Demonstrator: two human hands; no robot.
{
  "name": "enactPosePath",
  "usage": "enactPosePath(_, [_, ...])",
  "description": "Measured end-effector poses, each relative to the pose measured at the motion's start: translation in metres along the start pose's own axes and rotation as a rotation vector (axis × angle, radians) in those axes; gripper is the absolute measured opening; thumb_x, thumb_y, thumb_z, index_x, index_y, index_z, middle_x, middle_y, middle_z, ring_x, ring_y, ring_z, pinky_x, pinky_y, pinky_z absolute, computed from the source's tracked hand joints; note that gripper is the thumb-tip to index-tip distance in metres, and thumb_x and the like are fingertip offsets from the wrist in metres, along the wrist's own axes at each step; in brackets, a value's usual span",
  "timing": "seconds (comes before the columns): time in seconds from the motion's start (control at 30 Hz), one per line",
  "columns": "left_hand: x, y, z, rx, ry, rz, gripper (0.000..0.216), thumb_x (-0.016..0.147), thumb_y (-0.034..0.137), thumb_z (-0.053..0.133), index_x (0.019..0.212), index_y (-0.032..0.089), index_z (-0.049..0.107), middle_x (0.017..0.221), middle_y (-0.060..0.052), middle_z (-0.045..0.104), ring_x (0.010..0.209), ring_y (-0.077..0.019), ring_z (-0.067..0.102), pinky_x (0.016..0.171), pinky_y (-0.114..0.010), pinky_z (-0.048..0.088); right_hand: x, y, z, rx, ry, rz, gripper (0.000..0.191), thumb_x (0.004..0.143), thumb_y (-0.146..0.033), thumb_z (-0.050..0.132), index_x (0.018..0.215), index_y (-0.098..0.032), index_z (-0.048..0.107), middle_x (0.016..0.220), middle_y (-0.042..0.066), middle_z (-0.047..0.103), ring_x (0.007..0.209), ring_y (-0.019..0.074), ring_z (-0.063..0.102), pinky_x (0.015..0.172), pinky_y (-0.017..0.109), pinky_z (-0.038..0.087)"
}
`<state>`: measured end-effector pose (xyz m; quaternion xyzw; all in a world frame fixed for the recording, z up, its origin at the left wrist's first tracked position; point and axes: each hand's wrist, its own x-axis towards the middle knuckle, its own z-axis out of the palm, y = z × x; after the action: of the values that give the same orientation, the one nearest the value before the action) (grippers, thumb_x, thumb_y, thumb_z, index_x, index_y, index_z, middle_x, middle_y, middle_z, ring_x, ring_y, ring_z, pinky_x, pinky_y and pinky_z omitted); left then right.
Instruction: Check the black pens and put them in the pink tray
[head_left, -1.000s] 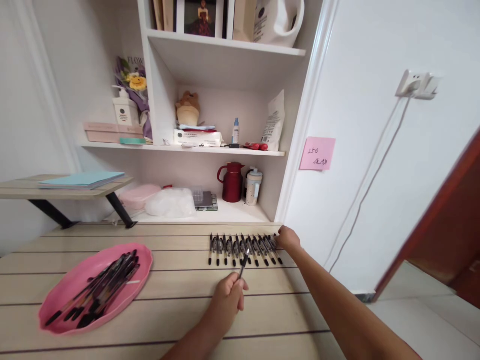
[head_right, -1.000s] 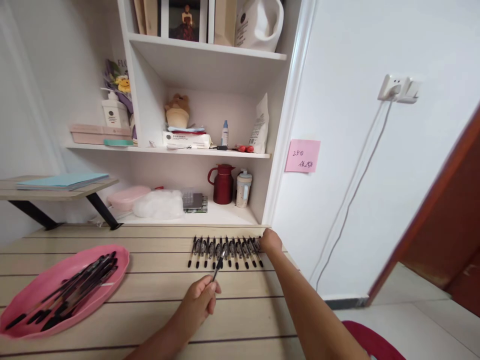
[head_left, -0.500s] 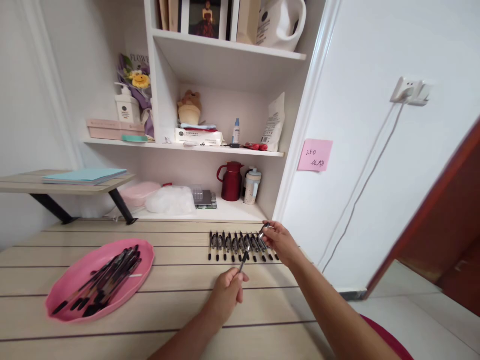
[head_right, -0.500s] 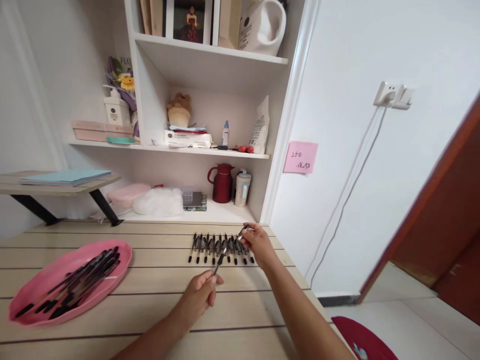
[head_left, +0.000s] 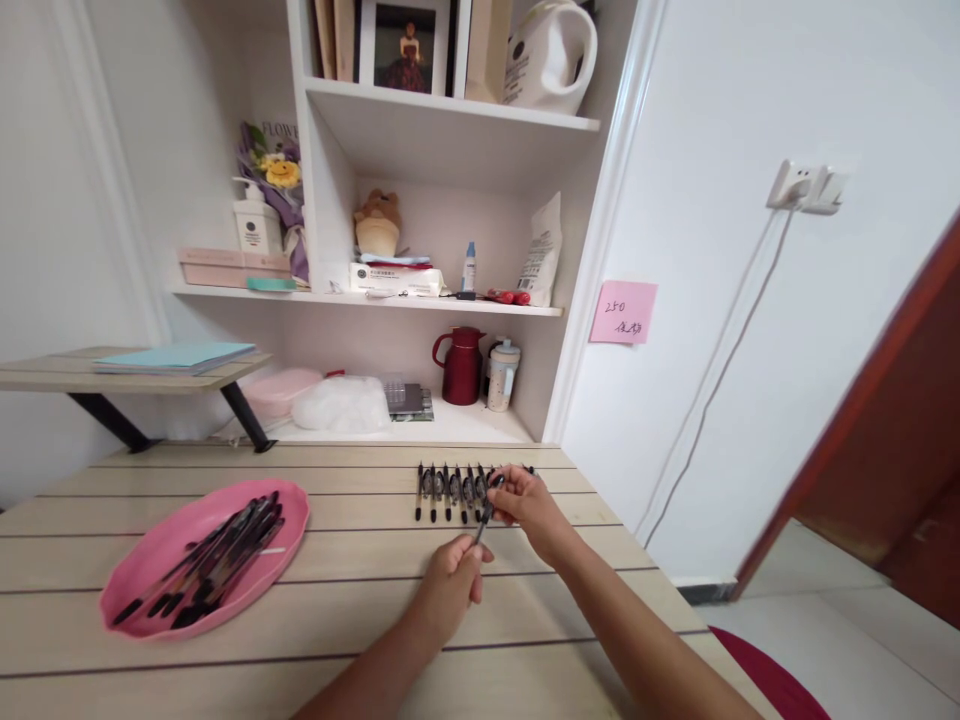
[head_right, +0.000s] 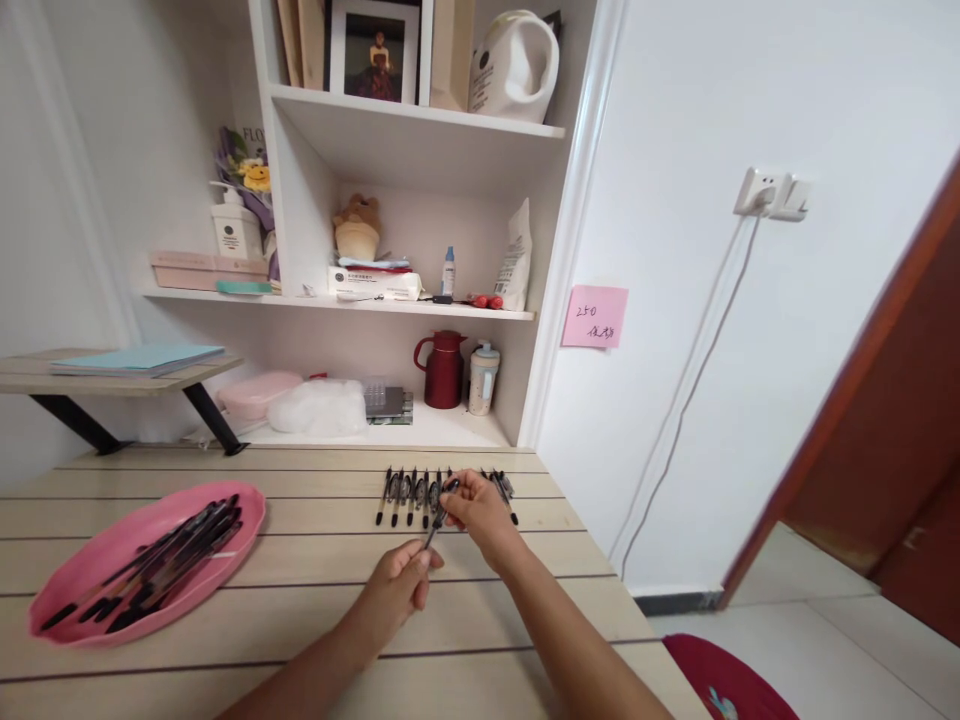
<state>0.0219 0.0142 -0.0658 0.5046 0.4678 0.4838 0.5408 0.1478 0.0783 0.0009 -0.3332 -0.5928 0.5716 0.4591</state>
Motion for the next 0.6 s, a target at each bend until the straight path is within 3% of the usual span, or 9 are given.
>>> enactPosePath(0.37, [-0.003,0.004,-0.001,0.093,0.063,0.091,0.022,0.077,0.036,0.04,0.074,0.016,0.05,0.037,0.009,0.035,0.034,-0.0058,0.023,0.04,-0.02,0.016,-0.007,0.004,0.013,-0.026,-0.012,0.001,0.026,0.059,-0.033,0.066,0.076,-0.019,0.051,0.043,-0.009,0.043,0.038,0.0072,0.044,0.037,0.019,0.027])
enactPosePath(0.6, [-0.007,0.018,0.0,0.147,0.067,0.12,0.024,0.079,0.035,0.037,0.082,0.017,0.052,0.041,0.009,0.035,0.036,-0.0071,0.027,0.041,-0.02,0.022,-0.006,0.002,0.006,-0.029,-0.049,0.013,0.035,0.061,-0.04,0.065,0.086,-0.019,0.052,0.049,-0.007,0.047,0.04,0.0073,0.046,0.037,0.019,0.027])
